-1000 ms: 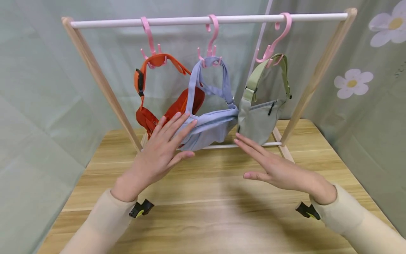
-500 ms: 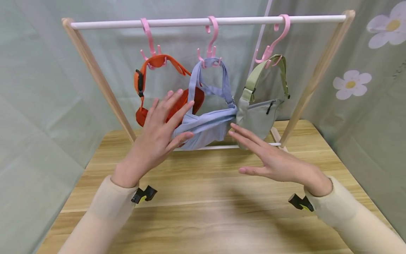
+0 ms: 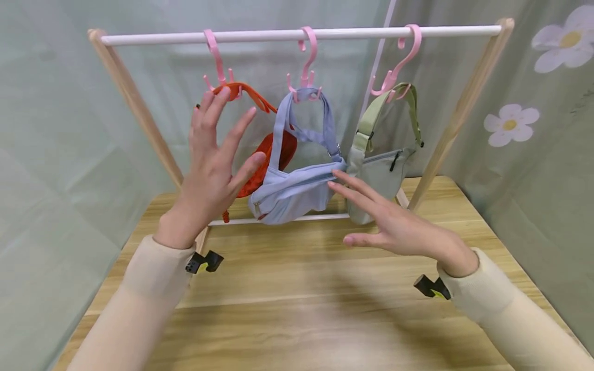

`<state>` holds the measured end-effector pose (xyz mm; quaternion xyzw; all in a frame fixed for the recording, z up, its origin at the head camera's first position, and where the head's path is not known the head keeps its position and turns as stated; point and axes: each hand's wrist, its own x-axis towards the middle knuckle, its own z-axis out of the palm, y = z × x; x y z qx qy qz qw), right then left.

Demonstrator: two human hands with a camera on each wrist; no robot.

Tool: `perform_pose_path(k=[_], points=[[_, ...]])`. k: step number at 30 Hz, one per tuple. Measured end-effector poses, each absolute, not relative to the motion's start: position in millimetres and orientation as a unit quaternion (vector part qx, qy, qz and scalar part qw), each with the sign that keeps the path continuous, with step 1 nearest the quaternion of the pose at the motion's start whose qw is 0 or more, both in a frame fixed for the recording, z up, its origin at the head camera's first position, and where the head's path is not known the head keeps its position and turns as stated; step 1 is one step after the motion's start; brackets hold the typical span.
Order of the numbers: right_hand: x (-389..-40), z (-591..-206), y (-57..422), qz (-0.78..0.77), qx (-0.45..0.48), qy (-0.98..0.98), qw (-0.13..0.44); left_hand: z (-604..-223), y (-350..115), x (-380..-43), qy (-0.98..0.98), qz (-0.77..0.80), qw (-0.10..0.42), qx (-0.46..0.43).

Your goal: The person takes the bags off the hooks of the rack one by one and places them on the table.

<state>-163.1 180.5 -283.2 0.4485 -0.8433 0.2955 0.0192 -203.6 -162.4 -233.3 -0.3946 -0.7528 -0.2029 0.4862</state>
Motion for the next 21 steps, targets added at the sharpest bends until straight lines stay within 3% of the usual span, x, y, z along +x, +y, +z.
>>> perform_pose_path(k=[5,14,21], points=[[-168.4,-277.6,175.2,0.327,0.457,-0.826,0.048,-224.7,-169.6,-216.0,-0.741,-0.194,0.509,-0.392],[-175.9,-270.8,168.7,0.334,0.492,-0.8,0.083,-209.1,-179.9,-228.8,-0.788,-0.151,0.482,-0.353],[-173.3,-262.8,169.9,0.383,0.498,-0.777,0.048,-192.2,-182.5,-232.8,-0.825,-0.125,0.45,-0.319]])
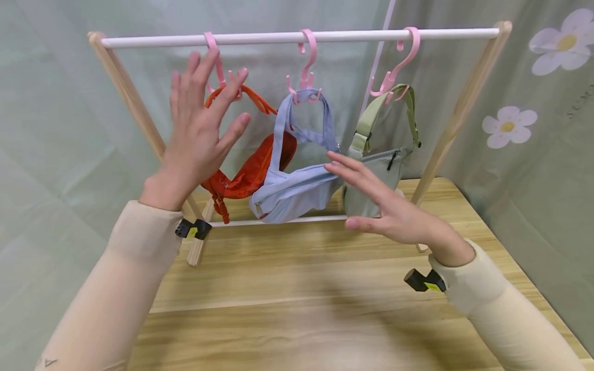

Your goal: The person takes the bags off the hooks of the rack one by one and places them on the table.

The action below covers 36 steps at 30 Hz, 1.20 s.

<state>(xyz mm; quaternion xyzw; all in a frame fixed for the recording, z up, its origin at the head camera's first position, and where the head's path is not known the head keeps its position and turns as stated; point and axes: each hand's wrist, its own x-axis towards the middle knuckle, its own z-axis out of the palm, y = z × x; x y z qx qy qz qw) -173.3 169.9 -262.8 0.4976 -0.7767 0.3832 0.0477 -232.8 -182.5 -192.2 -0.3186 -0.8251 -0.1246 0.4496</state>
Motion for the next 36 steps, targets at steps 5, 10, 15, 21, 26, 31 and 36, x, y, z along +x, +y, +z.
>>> perform_pose_path(k=[5,10,15,21,26,31,36], points=[[-174.2,-255.3,169.3,0.386,0.506,-0.769,0.058,-177.6,-181.4,-242.7,-0.834,-0.11,0.453,-0.295],[-173.9,-252.1,170.3,0.38,0.494,-0.78,0.052,-166.6,-184.0,-253.7,-0.841,-0.095,0.45,-0.285],[-176.5,-248.8,168.0,0.373,0.485,-0.789,0.052,-159.9,-187.4,-263.0,-0.853,-0.073,0.44,-0.27],[-184.1,-250.8,165.3,0.377,0.483,-0.789,0.053,-153.2,-189.4,-270.7,-0.876,-0.042,0.41,-0.25],[-185.4,-254.1,164.8,0.379,0.477,-0.791,0.048,-150.2,-188.9,-276.9,-0.883,-0.05,0.402,-0.238],[-185.7,-253.6,161.0,0.381,0.479,-0.789,0.052,-146.9,-187.5,-281.4,-0.884,-0.061,0.4,-0.234],[-187.9,-251.9,154.4,0.378,0.48,-0.79,0.057,-144.4,-186.3,-284.2,-0.89,-0.064,0.391,-0.225]])
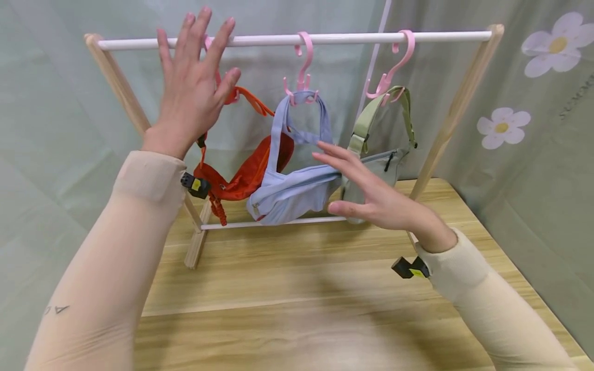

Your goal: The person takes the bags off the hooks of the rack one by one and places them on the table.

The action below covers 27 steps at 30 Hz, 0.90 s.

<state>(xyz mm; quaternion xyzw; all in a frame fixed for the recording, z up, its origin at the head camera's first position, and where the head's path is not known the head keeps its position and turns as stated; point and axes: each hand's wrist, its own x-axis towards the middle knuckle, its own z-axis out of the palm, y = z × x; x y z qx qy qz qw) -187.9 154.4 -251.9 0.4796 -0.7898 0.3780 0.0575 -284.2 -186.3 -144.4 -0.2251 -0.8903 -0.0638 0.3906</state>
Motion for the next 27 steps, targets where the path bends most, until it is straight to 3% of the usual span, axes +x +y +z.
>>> perform_pose_path(k=[13,27], points=[[-202.8,-237.3,128.6,0.35,0.51,-0.783,0.071,-148.1,-185.1,-291.2,-0.867,-0.112,0.433,-0.22],[-223.4,-206.3,97.3,0.327,0.487,-0.801,0.117,-133.7,-186.2,-281.2,-0.894,-0.125,0.382,-0.199]])
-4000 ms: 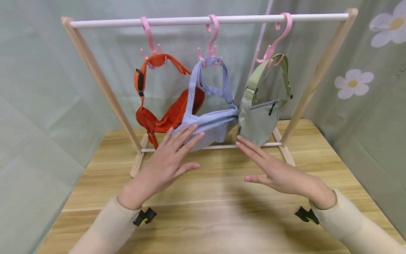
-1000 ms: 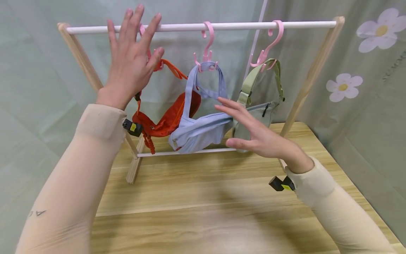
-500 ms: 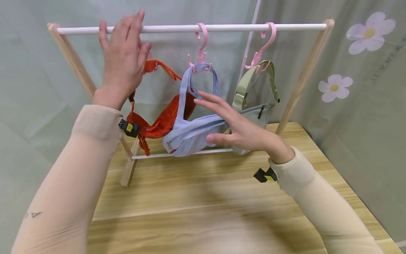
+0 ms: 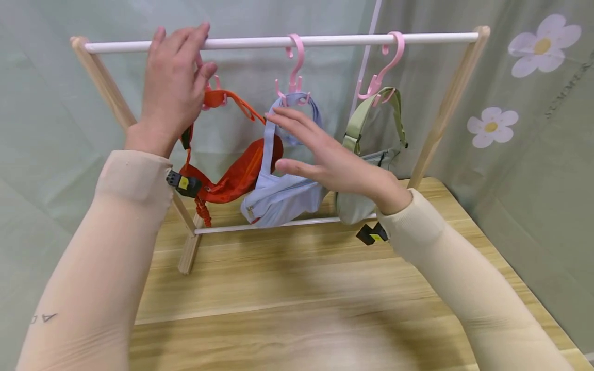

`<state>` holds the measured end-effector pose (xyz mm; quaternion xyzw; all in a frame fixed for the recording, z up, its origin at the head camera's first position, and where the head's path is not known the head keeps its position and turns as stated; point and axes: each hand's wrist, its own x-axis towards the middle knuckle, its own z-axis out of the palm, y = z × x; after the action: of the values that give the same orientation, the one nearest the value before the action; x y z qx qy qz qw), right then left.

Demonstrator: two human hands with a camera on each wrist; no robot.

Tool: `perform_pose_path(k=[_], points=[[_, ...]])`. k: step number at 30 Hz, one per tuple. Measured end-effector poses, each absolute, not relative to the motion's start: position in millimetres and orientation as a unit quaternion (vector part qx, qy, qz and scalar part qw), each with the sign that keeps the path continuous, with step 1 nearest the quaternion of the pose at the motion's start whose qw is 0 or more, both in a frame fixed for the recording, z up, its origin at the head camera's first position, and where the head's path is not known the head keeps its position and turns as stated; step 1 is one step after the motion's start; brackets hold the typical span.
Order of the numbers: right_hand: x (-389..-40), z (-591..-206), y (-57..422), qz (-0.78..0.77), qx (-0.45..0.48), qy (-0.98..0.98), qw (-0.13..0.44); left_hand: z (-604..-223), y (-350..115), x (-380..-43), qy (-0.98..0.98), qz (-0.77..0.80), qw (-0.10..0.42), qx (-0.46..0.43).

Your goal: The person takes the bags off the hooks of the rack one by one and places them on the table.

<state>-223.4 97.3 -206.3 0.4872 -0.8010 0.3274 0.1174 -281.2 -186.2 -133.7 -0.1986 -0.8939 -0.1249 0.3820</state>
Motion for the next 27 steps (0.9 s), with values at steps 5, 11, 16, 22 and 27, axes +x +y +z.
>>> perform_pose_path(k=[5,11,16,22,27], points=[[-227.3,-195.2,80.9,0.293,0.469,-0.822,0.134,-131.4,-187.1,-279.4,-0.9,-0.128,0.369,-0.194],[-236.3,-180.1,61.0,0.276,0.445,-0.843,0.122,-130.7,-188.6,-277.6,-0.901,-0.125,0.369,-0.19],[-248.1,-164.6,33.4,0.248,0.402,-0.877,0.093,-131.8,-188.9,-279.0,-0.898,-0.127,0.376,-0.192],[-266.1,-155.0,-0.4,0.192,0.348,-0.916,0.051,-133.1,-190.3,-278.6,-0.896,-0.138,0.376,-0.192],[-279.5,-153.4,-13.0,0.21,0.321,-0.923,0.021,-131.7,-192.2,-275.7,-0.897,-0.161,0.363,-0.193]])
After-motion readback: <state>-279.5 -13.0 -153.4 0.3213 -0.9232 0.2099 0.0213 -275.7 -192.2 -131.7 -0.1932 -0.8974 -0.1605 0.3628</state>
